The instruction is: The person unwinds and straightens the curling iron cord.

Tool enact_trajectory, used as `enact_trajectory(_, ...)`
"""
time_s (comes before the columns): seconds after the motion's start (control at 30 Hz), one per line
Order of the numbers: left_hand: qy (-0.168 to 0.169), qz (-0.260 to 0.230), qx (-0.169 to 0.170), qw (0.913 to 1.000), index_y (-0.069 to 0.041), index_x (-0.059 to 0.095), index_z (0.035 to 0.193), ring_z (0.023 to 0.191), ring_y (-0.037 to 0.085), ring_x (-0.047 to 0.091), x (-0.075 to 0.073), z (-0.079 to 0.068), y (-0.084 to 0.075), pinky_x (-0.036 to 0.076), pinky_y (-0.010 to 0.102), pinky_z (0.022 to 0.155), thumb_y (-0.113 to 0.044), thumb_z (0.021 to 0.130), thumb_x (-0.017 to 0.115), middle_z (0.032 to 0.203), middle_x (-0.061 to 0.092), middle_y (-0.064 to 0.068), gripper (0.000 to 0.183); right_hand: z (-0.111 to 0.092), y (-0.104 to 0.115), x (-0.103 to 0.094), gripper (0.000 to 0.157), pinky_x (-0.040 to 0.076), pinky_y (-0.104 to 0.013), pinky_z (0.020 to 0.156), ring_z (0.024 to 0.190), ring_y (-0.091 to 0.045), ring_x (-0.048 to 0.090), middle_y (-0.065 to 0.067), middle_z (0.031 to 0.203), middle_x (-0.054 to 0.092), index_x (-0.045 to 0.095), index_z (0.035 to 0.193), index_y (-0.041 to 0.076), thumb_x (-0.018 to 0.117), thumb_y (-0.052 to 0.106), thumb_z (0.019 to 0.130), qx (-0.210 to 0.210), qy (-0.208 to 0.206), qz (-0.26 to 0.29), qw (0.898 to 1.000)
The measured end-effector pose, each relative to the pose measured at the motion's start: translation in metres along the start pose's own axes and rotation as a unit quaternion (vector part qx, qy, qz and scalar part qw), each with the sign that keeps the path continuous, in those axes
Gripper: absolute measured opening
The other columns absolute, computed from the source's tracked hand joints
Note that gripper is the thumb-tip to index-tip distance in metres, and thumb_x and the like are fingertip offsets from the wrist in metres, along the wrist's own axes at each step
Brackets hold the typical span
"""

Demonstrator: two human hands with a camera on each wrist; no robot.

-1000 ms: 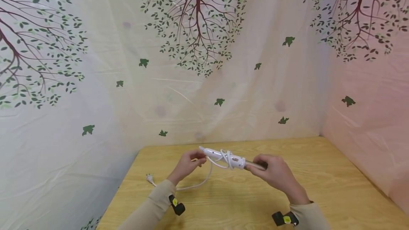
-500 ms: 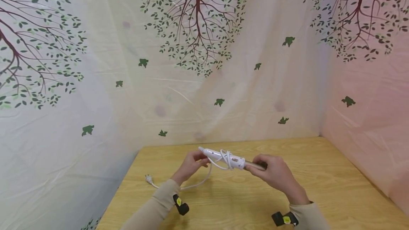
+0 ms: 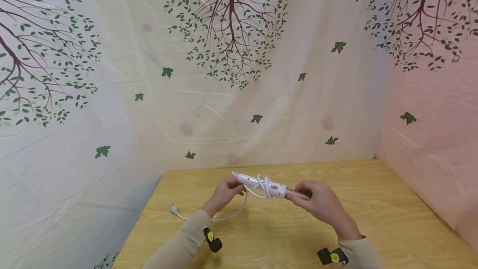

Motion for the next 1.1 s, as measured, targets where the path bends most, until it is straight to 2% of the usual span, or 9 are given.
enact_trajectory(0.17,-0.026,0.026,-0.010,0.9993,0.005,0.071,0.100,0.088,0.042,0.066,-0.004,0.007,0.020,0.058,0.044,0.077,-0.003,0.092,0.065,0.099,0.071,0.026,0.014,-0.001,0.001,0.000,0.014,0.043,-0.021,0.043,0.052,0.001,0.048,0.013,0.067,0.062,0.070,0.086,0.015,0.077,0.027,0.084,0.003,0.003,0.002,1.000)
enact_trajectory(0.27,-0.036,0.038,-0.013,0.9985,0.002,0.073,0.099,0.086,0.042,0.066,-0.006,0.007,0.021,0.057,0.035,0.074,-0.008,0.091,0.067,0.096,0.072,0.023,0.014,-0.001,0.002,0.000,0.014,0.044,-0.022,0.043,0.052,0.001,0.049,0.013,0.068,0.062,0.070,0.086,0.015,0.077,0.028,0.085,0.008,0.006,0.005,1.000)
enact_trajectory(0.37,-0.040,0.054,-0.018,0.9975,-0.001,0.074,0.098,0.083,0.035,0.067,-0.009,0.007,0.020,0.055,0.028,0.071,-0.012,0.091,0.068,0.093,0.072,0.018,0.014,-0.002,0.001,0.001,0.014,0.044,-0.022,0.043,0.052,0.001,0.049,0.013,0.067,0.062,0.070,0.086,0.016,0.077,0.028,0.085,0.007,0.005,0.006,1.000)
enact_trajectory(0.57,-0.039,0.078,-0.026,0.9959,-0.002,0.073,0.102,0.085,0.020,0.068,-0.016,0.006,0.018,0.057,0.037,0.081,-0.014,0.093,0.066,0.094,0.074,0.011,0.016,-0.002,-0.002,0.001,0.012,0.044,-0.022,0.042,0.050,0.001,0.048,0.015,0.066,0.060,0.070,0.084,0.019,0.077,0.028,0.084,-0.002,0.004,0.006,1.000)
enact_trajectory(0.67,-0.041,0.087,-0.033,0.9948,-0.002,0.072,0.104,0.086,0.016,0.068,-0.020,0.006,0.018,0.057,0.035,0.083,-0.012,0.093,0.065,0.096,0.074,0.011,0.017,-0.003,-0.003,0.001,0.012,0.044,-0.022,0.042,0.050,0.001,0.048,0.016,0.066,0.060,0.070,0.084,0.020,0.077,0.029,0.085,-0.005,0.009,0.007,1.000)
enact_trajectory(0.77,-0.042,0.095,-0.022,0.9944,-0.001,0.072,0.105,0.086,0.018,0.069,-0.024,0.006,0.015,0.057,0.032,0.080,-0.010,0.093,0.064,0.099,0.074,0.014,0.017,-0.004,-0.003,0.001,0.012,0.044,-0.022,0.042,0.050,0.001,0.047,0.016,0.066,0.061,0.070,0.084,0.020,0.077,0.030,0.084,-0.008,0.012,0.009,1.000)
enact_trajectory(0.9,-0.044,0.104,-0.009,0.9936,0.000,0.072,0.106,0.089,0.022,0.069,-0.029,0.007,0.010,0.058,0.038,0.080,-0.007,0.093,0.064,0.104,0.073,0.017,0.017,-0.005,-0.002,-0.001,0.011,0.043,-0.022,0.042,0.050,0.002,0.047,0.016,0.066,0.060,0.069,0.083,0.022,0.078,0.028,0.084,-0.017,0.014,0.016,1.000)
enact_trajectory(1.1,-0.051,0.119,-0.020,0.9914,-0.002,0.073,0.104,0.090,0.018,0.070,-0.040,0.010,0.006,0.058,0.036,0.080,-0.011,0.093,0.066,0.103,0.074,0.013,0.017,-0.008,0.000,0.000,0.012,0.044,-0.022,0.043,0.052,0.001,0.048,0.015,0.068,0.062,0.070,0.083,0.020,0.076,0.030,0.085,-0.016,0.042,0.037,0.998)
Point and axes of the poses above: each hand's wrist, its own z-axis towards the middle knuckle, its own x-axis out of the palm, y = z × x, the point moved 4 cm from there along z, towards the middle knuckle
